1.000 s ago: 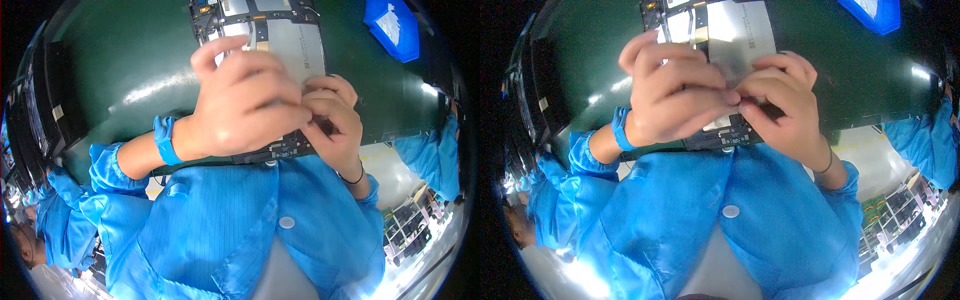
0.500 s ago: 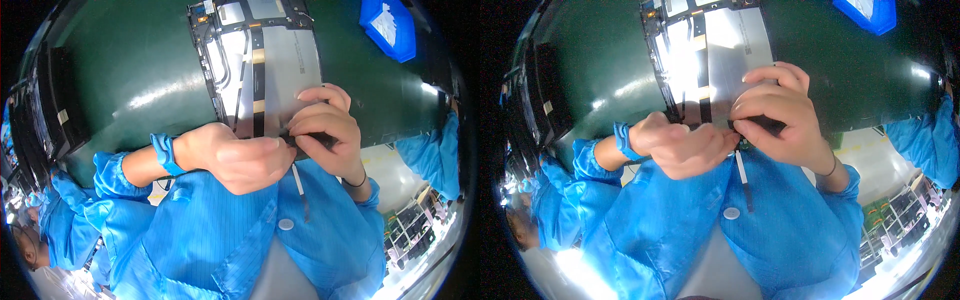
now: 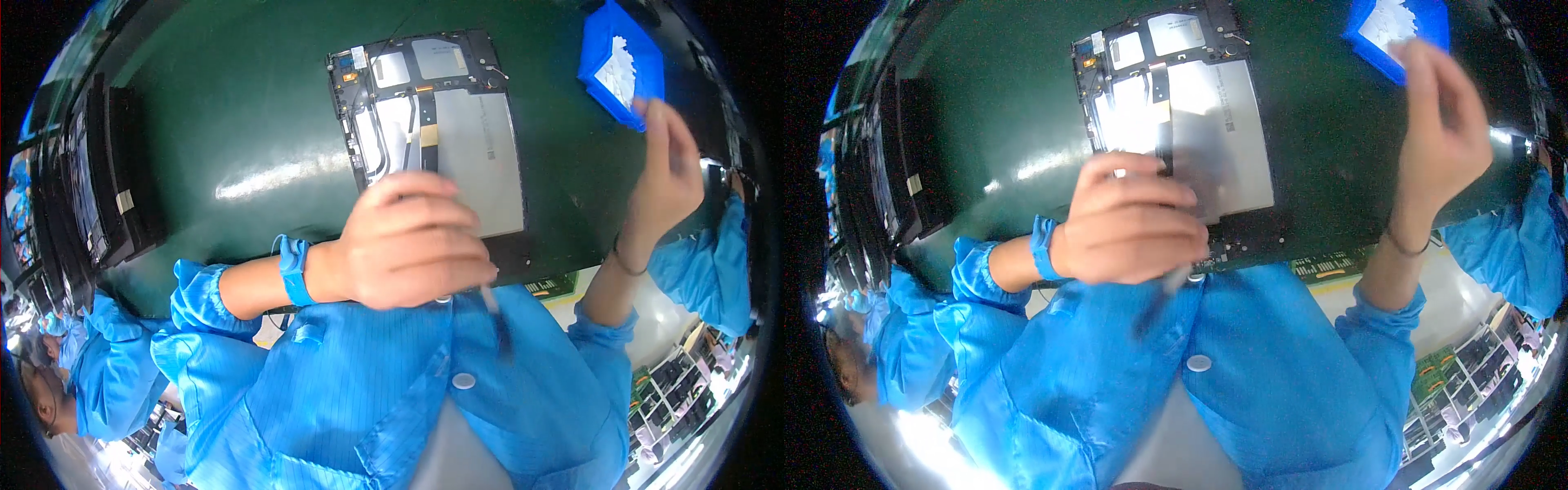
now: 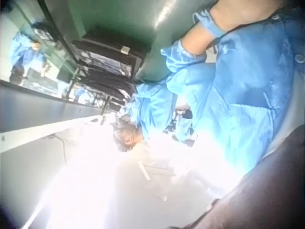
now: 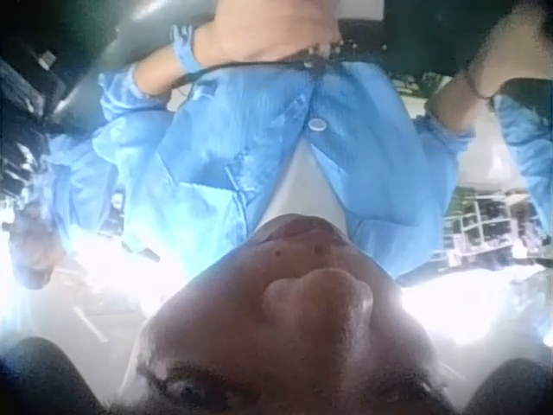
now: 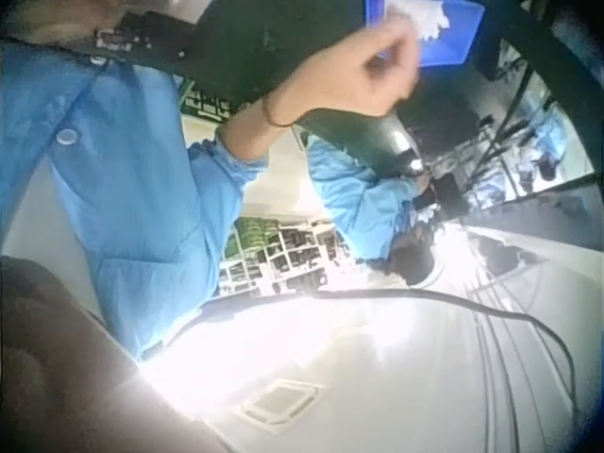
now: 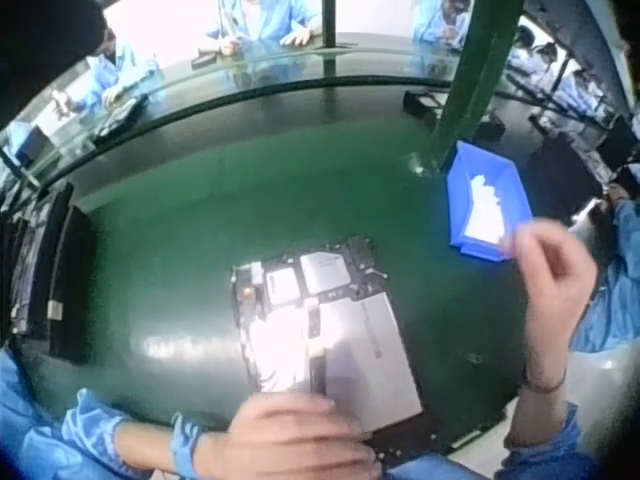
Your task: The person attaches ribbon cables and adhesive strips to electronic device assemblies by hand and places the devices onto the conveyor belt.
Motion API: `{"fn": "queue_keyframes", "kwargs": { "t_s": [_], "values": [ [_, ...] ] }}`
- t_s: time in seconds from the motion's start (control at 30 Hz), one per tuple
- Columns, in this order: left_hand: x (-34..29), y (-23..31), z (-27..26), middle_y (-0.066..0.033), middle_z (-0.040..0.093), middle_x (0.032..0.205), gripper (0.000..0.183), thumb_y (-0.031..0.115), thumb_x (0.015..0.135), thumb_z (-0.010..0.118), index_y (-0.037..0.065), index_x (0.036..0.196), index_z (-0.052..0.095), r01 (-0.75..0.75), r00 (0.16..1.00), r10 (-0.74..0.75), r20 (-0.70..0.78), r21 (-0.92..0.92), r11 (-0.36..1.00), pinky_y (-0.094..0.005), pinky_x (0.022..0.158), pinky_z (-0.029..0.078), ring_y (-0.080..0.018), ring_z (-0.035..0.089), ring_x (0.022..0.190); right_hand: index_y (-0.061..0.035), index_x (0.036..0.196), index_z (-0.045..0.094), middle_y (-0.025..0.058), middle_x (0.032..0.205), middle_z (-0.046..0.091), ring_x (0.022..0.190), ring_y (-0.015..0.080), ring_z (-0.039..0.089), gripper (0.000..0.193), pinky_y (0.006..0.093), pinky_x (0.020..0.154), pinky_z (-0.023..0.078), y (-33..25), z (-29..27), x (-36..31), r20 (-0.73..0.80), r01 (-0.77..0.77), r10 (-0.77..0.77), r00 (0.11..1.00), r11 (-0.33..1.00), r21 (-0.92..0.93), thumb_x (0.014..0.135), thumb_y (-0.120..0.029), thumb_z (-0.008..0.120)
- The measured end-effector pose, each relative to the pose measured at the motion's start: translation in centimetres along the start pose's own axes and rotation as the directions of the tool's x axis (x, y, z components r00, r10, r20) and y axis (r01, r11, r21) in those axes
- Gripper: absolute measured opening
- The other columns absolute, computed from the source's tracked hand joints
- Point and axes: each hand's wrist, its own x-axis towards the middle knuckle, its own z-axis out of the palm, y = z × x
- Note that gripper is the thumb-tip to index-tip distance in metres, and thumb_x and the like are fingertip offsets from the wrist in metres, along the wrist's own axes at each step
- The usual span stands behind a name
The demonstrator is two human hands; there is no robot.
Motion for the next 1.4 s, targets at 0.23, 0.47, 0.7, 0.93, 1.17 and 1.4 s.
{"fn": "queue_keyframes", "kwargs": {
  "t_s": [0.23,0.47,0.7,0.93,1.17,1.4],
  "values": [
    [1.5,-1.7,0.3,-0.0007,0.068,0.085,0.013,0.012,0.069,0.079,0.012,0.078,0.07,0.368,0.929,-0.37,0.011,0.065,0.928,-0.0417,0.095,0.041,-0.0208,0.062,0.088,-0.0142,0.112,0.071,0.0076,0.116,0.069,0.105,0.0222,0.066,0.028,0.0304,0.088,0.049,4.3,-2.1,4.1,0.433,0.521,-0.292,0.853,0.414,-0.746,0.085,-0.017,0.071],
    [1.2,-2.1,0.5,-0.0007,0.067,0.083,0.012,0.011,0.069,0.078,0.011,0.076,0.068,0.433,0.897,-0.44,0.032,0.127,0.892,-0.041,0.095,0.039,-0.0219,0.061,0.084,-0.0117,0.091,0.07,0.0006,0.109,0.069,0.103,0.019,0.061,0.015,0.0398,0.094,0.041,-6.2,-1.1,-7.6,0.705,0.451,-0.231,0.671,0.882,-0.14,0.076,-0.014,0.069],
    [1.5,-2.1,1.0,0.0,0.067,0.081,0.013,0.011,0.068,0.079,0.011,0.076,0.068,0.415,0.906,-0.422,0.021,0.146,0.898,-0.0402,0.093,0.039,-0.0217,0.06,0.084,-0.0151,0.092,0.071,-0.0019,0.106,0.069,0.097,0.02,0.059,0.02,0.0396,0.089,0.044,-7.4,-1.8,-11.0,0.696,0.361,-0.194,0.692,0.927,-0.101,0.071,-0.016,0.072],
    [1.4,-2.2,1.0,-0.0003,0.067,0.081,0.014,0.012,0.068,0.079,0.011,0.076,0.068,0.421,0.904,-0.428,0.017,0.144,0.895,-0.0396,0.091,0.039,-0.0222,0.06,0.084,-0.0151,0.092,0.071,-0.0024,0.107,0.068,0.094,0.0196,0.059,0.022,0.0384,0.084,0.043,-7.4,-1.6,-11.2,0.684,0.387,-0.204,0.7,0.914,-0.123,0.07,-0.016,0.072],
    [1.8,-2.2,0.3,-0.0011,0.065,0.082,0.014,0.013,0.067,0.079,0.011,0.074,0.067,0.445,0.884,-0.464,0.06,0.199,0.873,-0.0396,0.092,0.038,-0.0237,0.058,0.086,-0.0153,0.092,0.071,-0.0022,0.107,0.068,0.092,0.0192,0.059,0.021,0.0371,0.082,0.042,-7.7,-1.4,-11.5,0.682,0.364,-0.177,0.709,0.921,-0.14,0.071,-0.016,0.071],
    [1.8,-2.2,0.3,-0.002,0.064,0.081,0.015,0.014,0.066,0.079,0.01,0.072,0.066,0.47,0.866,-0.493,0.08,0.204,0.859,-0.0397,0.092,0.038,-0.0244,0.057,0.086,-0.0155,0.092,0.071,-0.0026,0.106,0.068,0.091,0.0185,0.06,0.02,0.036,0.081,0.042,-7.6,-1.2,-11.7,0.666,0.336,-0.166,0.727,0.932,-0.135,0.071,-0.015,0.071]
  ]
}}
